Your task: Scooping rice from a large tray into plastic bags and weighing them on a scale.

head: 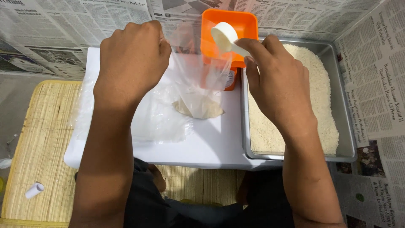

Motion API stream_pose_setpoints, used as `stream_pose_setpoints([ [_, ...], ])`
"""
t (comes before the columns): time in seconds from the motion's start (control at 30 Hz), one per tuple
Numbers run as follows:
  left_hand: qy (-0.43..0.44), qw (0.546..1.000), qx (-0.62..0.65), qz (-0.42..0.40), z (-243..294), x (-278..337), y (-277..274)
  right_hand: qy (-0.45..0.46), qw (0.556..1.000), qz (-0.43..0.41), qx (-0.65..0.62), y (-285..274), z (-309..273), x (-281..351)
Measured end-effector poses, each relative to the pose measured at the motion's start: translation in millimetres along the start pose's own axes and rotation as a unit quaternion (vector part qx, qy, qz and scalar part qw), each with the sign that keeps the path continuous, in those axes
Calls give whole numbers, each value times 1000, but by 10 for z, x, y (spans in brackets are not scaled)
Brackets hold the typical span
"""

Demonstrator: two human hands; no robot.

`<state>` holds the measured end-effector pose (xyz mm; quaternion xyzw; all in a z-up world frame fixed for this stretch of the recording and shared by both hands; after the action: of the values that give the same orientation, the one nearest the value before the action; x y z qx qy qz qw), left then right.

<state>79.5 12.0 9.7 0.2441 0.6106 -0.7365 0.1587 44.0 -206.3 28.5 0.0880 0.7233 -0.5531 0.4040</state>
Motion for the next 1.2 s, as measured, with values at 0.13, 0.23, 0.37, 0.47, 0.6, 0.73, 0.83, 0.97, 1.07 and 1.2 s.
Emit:
stream_pose_setpoints([
  [0.13, 3, 1000, -18, 9, -17, -1, 6, -7, 999, 4, 31, -16, 27, 25],
  [0.23, 7, 999, -33, 20, -38, 3, -1, -13, 998, 12, 62, -29, 36, 35],
  [0.37, 4, 999, -41, 22, -27, 4, -7, -15, 997, 15, 78, -37, 20, 45],
  [0.47, 7, 998, -53, 17, 19, 1, 13, -27, 997, 12, 65, -18, 49, 53],
  [0.6, 13, 998, -53, 11, 109, 2, 46, -12, 999, 18, -24, -130, 127, 72],
  [0.73, 76, 984, -87, 139, 445, 1, -60, 45, 995, 37, -79, -216, 477, 96],
  [0.83, 115, 978, 1, 176, 876, 74, -56, 110, 991, 30, -69, -149, 892, 208],
  [0.97, 236, 950, 155, 137, 1618, 374, 61, 172, 982, -65, 34, 312, 1567, 562],
  [1.07, 314, 924, 142, 167, 1980, 714, 590, 258, 946, -183, 70, 797, 2253, 1086],
  [1.2, 265, 950, 162, 20, 1971, 925, 1194, 273, 930, -230, 92, 1149, 2840, 1522],
])
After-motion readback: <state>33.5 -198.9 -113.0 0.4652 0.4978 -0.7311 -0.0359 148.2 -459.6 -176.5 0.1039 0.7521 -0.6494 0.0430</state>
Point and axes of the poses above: each hand's wrist, its own x-axis away from the middle knuckle, its own y-axis out of the palm, z = x × y, the point moved 8 cm from there along -x, towards the middle knuckle, and after that the axes turned 12 degrees about z, right-handed, at the moved point
